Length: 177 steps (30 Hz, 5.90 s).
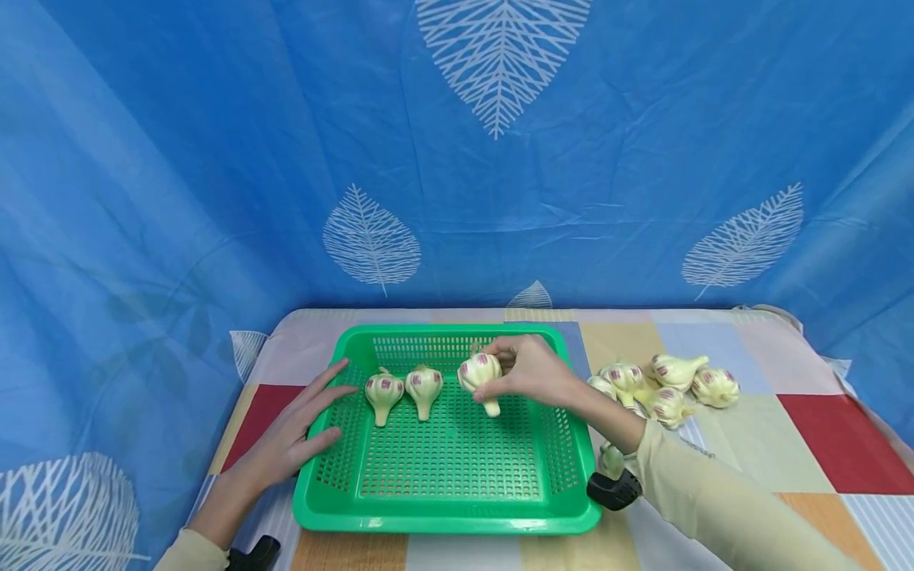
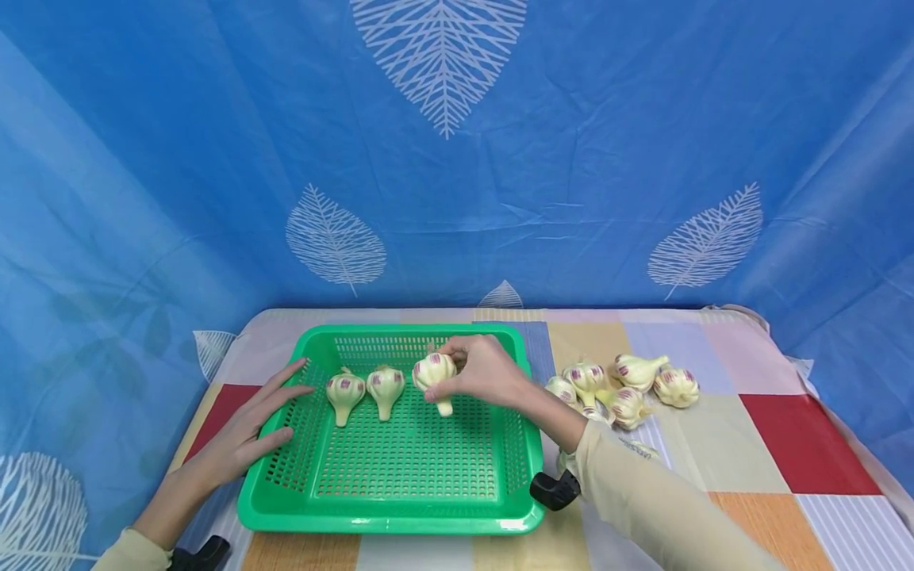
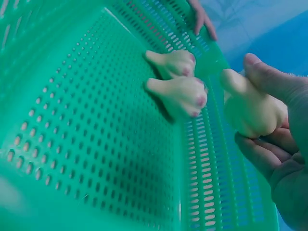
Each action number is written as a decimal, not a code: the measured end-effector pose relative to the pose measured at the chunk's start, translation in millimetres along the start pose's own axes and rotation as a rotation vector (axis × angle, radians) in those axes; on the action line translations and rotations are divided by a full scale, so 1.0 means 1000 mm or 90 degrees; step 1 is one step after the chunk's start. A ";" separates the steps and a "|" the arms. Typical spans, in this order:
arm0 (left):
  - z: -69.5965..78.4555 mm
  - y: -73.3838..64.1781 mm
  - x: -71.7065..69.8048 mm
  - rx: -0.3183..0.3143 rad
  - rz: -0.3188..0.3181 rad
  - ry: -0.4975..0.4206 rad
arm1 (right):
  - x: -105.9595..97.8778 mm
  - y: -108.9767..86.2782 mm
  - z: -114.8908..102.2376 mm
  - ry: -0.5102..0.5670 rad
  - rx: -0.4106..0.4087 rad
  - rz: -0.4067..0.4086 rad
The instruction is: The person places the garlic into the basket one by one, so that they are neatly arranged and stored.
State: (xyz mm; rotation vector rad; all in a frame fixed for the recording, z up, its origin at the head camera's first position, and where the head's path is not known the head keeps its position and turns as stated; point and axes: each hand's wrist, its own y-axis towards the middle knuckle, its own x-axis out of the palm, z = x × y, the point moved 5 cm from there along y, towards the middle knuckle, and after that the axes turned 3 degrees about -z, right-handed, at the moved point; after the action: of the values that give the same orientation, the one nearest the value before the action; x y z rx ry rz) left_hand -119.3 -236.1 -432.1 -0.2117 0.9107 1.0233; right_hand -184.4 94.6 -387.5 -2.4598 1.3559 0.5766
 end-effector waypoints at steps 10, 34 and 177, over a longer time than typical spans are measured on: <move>-0.002 0.000 0.002 -0.006 -0.003 0.002 | 0.019 0.018 -0.004 -0.057 0.018 -0.017; -0.002 0.000 0.001 -0.009 -0.004 -0.002 | 0.060 0.040 0.018 -0.376 -0.011 0.010; -0.003 0.002 0.001 0.026 0.016 0.000 | -0.064 -0.240 0.172 -0.023 0.110 0.377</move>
State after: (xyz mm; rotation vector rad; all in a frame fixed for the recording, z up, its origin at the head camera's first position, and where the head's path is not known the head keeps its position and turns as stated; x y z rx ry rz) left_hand -122.6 -235.9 -434.0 -0.1664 0.9356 1.0274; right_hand -46.7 339.6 -498.4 -1.8886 2.0316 0.5876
